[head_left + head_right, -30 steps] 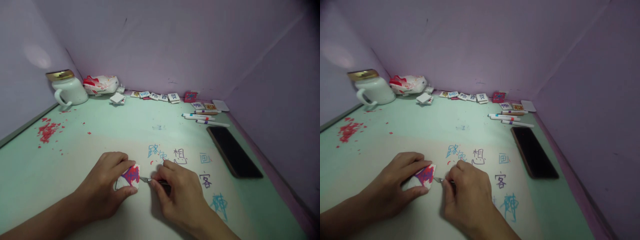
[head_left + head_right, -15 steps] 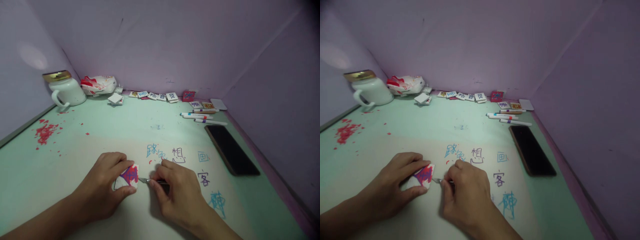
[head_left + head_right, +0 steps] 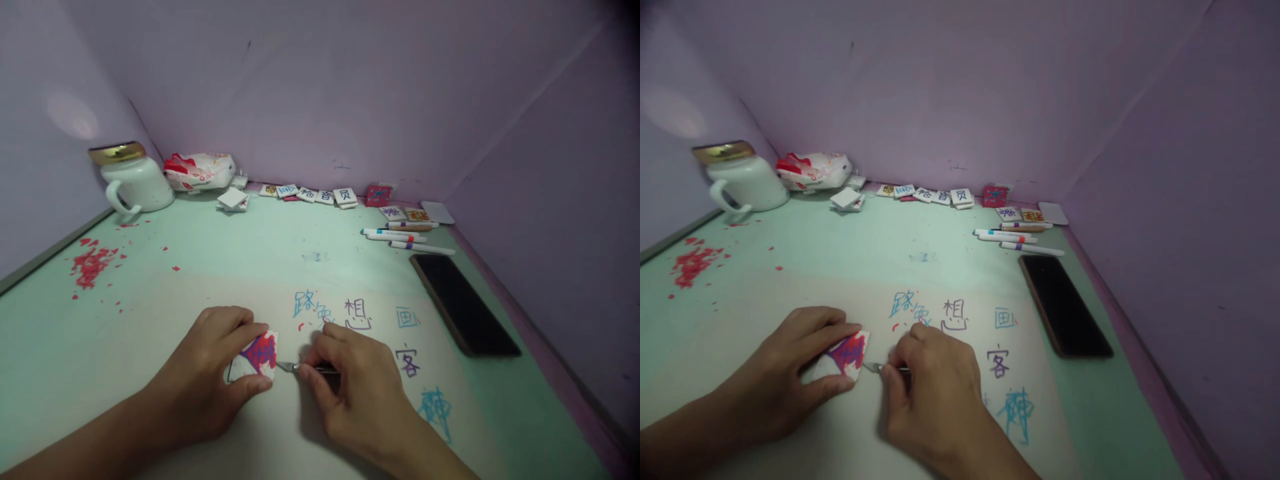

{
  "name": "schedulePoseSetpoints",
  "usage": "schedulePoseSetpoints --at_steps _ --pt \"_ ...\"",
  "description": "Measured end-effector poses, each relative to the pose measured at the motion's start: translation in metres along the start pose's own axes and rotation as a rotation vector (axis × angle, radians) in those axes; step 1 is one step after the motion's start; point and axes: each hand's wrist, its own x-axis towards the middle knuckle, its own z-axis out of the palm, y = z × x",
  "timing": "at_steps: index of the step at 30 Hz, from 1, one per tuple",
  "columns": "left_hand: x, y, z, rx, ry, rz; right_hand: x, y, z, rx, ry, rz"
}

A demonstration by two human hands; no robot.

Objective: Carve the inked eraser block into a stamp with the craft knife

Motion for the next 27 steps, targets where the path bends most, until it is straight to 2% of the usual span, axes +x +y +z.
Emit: schedulePoseSetpoints --at_steps 22,27 --pt "-0.0006 -0.0005 -0.0004 -0.018 0.001 0.004 0.0005 0.0014 -0.0021 0.047 -0.018 -0.037" --pt "0.0019 -0.0003 -0.001 -0.038 -0.015 -0.021 0.0019 0.0092 -0.0045 0.208 -0.021 0.005"
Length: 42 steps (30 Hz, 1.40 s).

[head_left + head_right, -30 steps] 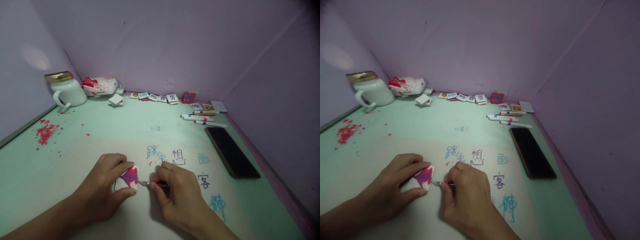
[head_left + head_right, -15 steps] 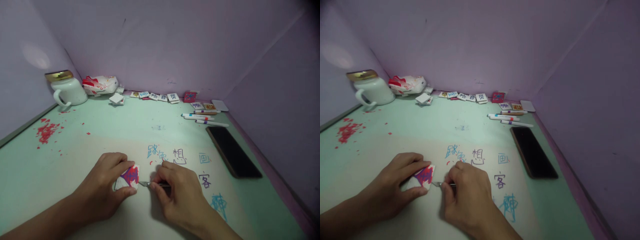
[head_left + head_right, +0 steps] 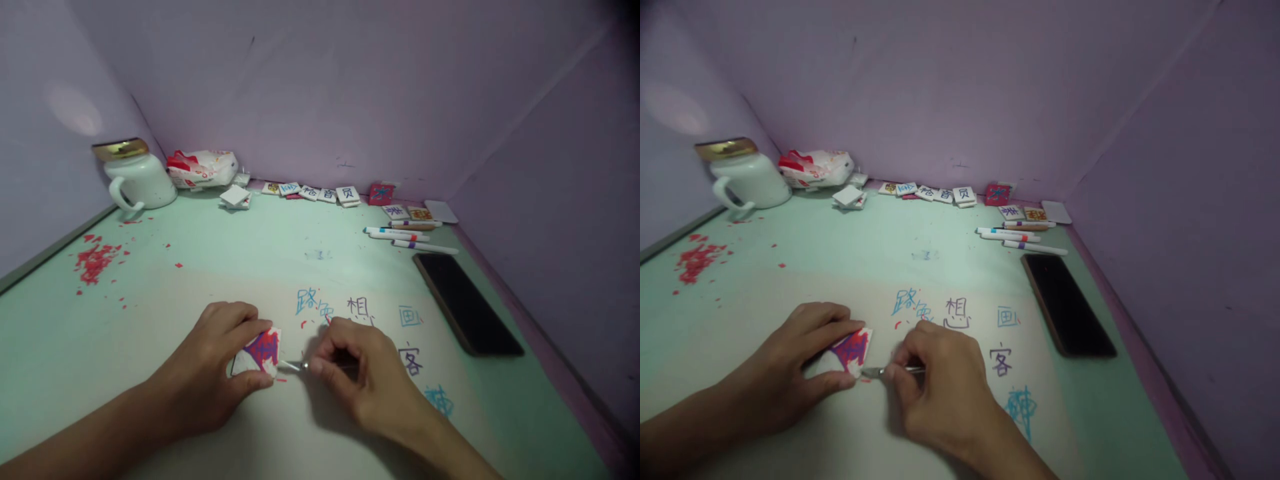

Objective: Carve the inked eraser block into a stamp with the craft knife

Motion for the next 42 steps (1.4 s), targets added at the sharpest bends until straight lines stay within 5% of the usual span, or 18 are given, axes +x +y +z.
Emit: schedulePoseSetpoints --at_steps 4,11,16,23,42 --pt "0.001 0.001 -0.001 -0.007 -0.006 0.011 0.002 0.008 0.002 0.073 0.128 0.031" --pt "-0.002 0.001 -0.008 -0.001 0.148 0.181 0.0 0.013 0.008 -0.021 0.46 -0.147" --pt "0.005 0.004 -0.008 -0.024 -0.016 0.096 -0.003 0.01 0.007 -0.123 0.36 -0.221" --pt "0.005 0.008 -0.009 -0.057 -0.026 0.039 -0.01 0.005 0.011 -0.265 0.198 -0.226" --pt "0.004 0.008 -0.008 -0.113 -0.015 0.013 -0.012 0.007 0.02 -0.297 0.182 -0.18"
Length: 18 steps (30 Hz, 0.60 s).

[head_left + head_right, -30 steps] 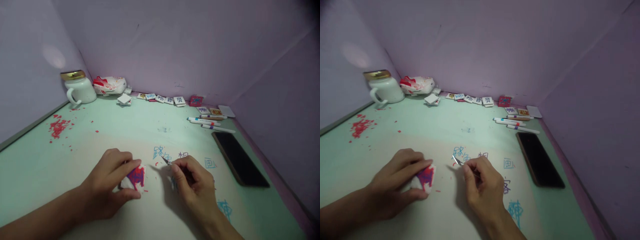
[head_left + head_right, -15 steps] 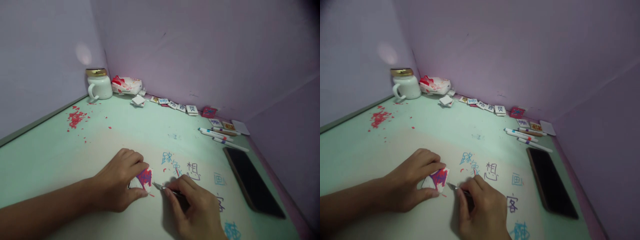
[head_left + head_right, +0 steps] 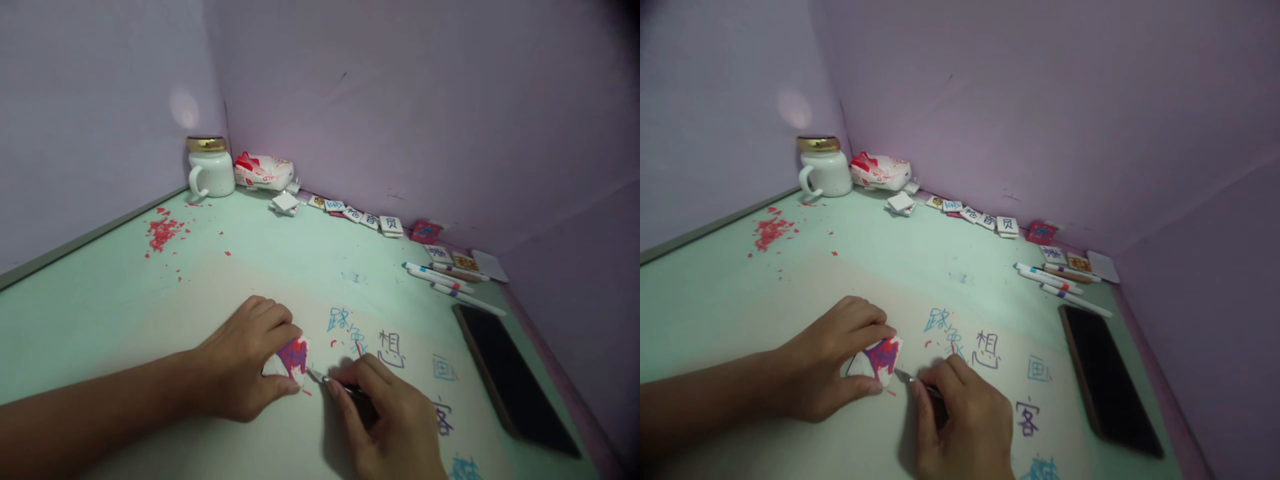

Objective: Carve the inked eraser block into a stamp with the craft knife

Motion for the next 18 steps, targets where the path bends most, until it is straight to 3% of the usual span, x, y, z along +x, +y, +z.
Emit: schedulePoseSetpoints --at_steps 6,12,18 --pt "0.0 0.001 0.0 -0.009 -0.007 -0.01 0.002 0.0 -0.002 -0.003 -0.011 0.001" --pt "0.001 0.0 0.001 0.005 -0.006 -0.015 0.005 0.004 -0.008 -0.022 -0.086 -0.111" --pt "0.0 0.0 0.002 0.004 0.015 -0.007 0.008 0.004 -0.011 -0.039 -0.108 -0.101"
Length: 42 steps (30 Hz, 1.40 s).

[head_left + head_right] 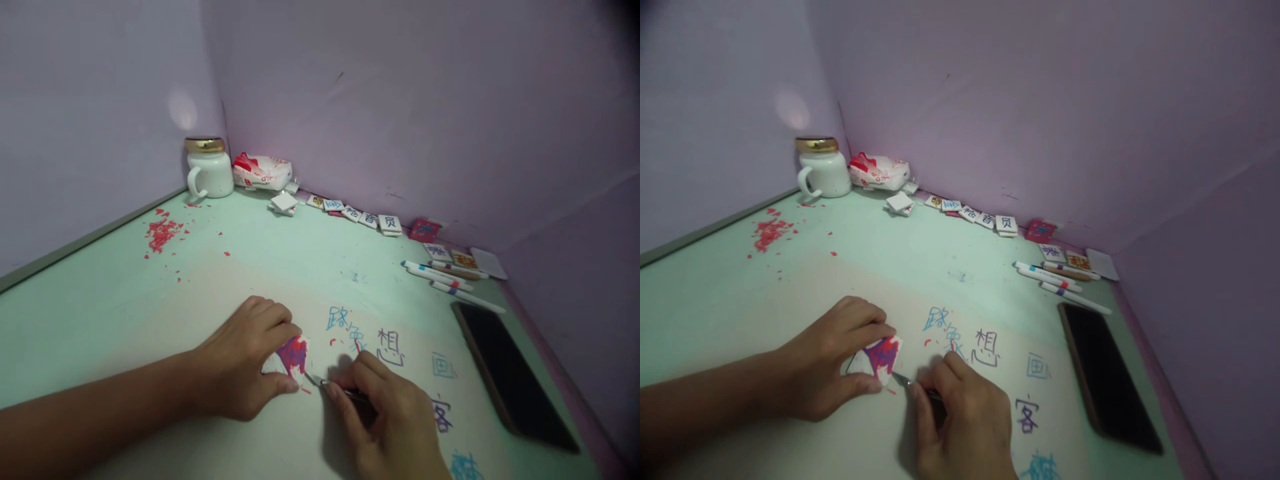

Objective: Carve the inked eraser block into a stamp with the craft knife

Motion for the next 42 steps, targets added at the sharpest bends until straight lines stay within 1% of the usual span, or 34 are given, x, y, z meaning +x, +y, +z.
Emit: schedulePoseSetpoints --at_steps 3,5,12,18,22,30,36,42 --pt "0.0 0.0 -0.001 -0.004 -0.008 -0.003 0.001 0.0 -0.002 0.031 -0.045 0.008" --pt "0.0 -0.001 -0.001 -0.002 -0.014 -0.005 0.0 0.0 -0.003 0.052 -0.05 0.012" --pt "0.001 -0.004 0.0 0.033 0.03 0.008 -0.004 0.001 0.002 0.123 0.041 0.008" --pt "0.0 -0.001 0.001 0.049 0.029 -0.008 -0.003 -0.006 0.012 0.061 0.146 0.094" --pt "0.0 -0.001 0.002 0.039 0.038 0.001 -0.003 -0.008 0.014 0.07 0.132 0.112" --pt "-0.001 -0.002 0.003 0.033 0.047 0.012 -0.003 -0.008 0.011 0.05 0.111 0.122" --pt "-0.001 -0.002 0.004 0.019 0.038 0.004 -0.001 0.0 0.008 0.002 0.095 -0.014" --pt "-0.001 -0.002 0.004 0.016 0.029 -0.012 -0.002 0.001 0.006 0.008 0.09 -0.032"
